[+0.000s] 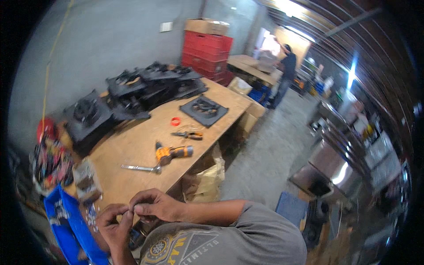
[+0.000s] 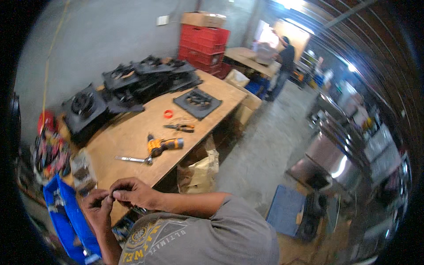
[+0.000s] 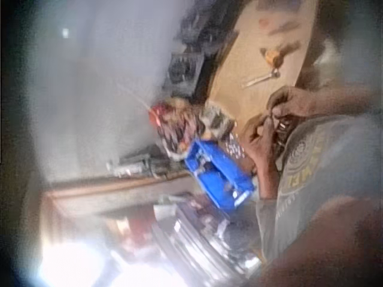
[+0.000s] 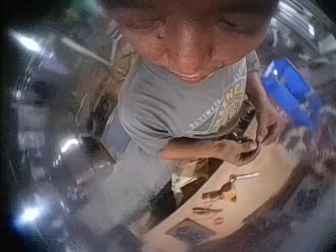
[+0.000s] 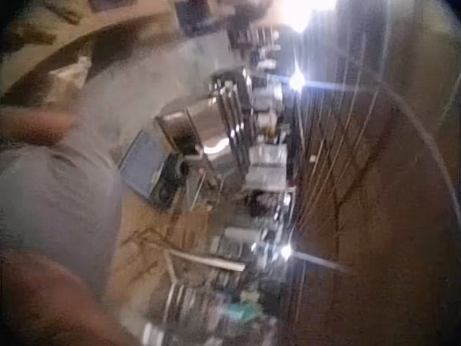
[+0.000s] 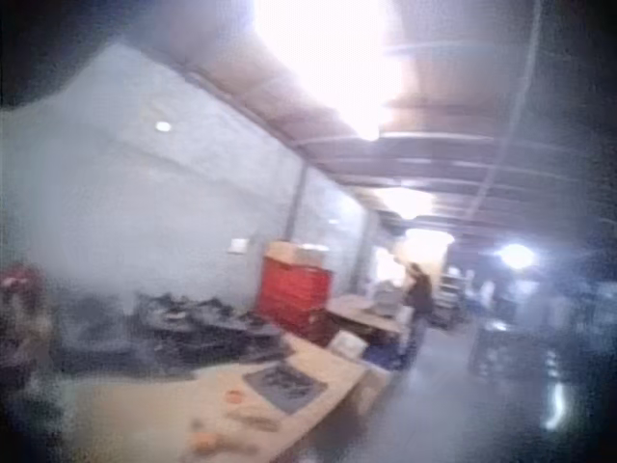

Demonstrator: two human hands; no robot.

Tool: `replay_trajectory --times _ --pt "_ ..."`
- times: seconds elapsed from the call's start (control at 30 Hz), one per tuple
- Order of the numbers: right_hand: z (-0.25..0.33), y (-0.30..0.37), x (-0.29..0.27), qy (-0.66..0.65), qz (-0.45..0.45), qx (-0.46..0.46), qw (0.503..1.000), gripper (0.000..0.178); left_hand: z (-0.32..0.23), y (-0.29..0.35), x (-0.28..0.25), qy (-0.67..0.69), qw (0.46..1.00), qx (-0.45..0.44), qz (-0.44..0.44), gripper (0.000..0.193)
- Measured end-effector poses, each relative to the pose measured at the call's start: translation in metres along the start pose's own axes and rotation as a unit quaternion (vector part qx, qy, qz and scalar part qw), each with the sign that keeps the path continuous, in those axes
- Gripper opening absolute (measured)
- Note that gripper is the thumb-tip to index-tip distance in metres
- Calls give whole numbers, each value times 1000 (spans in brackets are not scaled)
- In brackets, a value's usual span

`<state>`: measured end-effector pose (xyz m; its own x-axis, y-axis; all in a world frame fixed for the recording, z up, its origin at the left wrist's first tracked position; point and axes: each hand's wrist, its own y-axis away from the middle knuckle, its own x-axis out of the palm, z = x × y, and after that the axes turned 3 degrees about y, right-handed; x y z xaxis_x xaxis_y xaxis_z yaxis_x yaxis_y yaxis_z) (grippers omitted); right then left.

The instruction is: The person assembles black plastic fan housings on a wooden workbench. They place circular fan components into housings, secure them with screws using a cordless drill, and tighten fasteners with a ratchet wrench. The person handles multiple housings sequentially, placing completed units aside.

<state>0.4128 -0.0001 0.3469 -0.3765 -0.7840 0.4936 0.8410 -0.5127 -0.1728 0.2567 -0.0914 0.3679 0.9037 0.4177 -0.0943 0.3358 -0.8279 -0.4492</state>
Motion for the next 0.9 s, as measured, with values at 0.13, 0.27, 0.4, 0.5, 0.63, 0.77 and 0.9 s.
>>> replay_trajectory --times 0.13,0.27,0.4,0.5,0.63,0.77,0.9 --pt "-1 5 -15 15 -43 -56 997 22 25 -16 17 82 996 -11 13 12" --pt "4 15 -27 -10 -102 -98 990 23 31 -31 42 125 988 17 86 10" --pt "10 22 -37 -28 -135 -129 982 24 28 -44 66 178 978 -15 104 10" --pt "12 24 -43 -26 -154 -154 976 23 32 -51 81 201 973 -2 114 12" --pt "12 23 -48 -8 -171 -173 970 21 39 -53 91 225 969 4 105 14" --pt "12 21 -53 19 -178 -174 968 20 38 -55 91 205 972 -16 112 16" --pt "9 17 -54 10 -161 -173 972 20 39 -54 88 176 978 -21 109 23"
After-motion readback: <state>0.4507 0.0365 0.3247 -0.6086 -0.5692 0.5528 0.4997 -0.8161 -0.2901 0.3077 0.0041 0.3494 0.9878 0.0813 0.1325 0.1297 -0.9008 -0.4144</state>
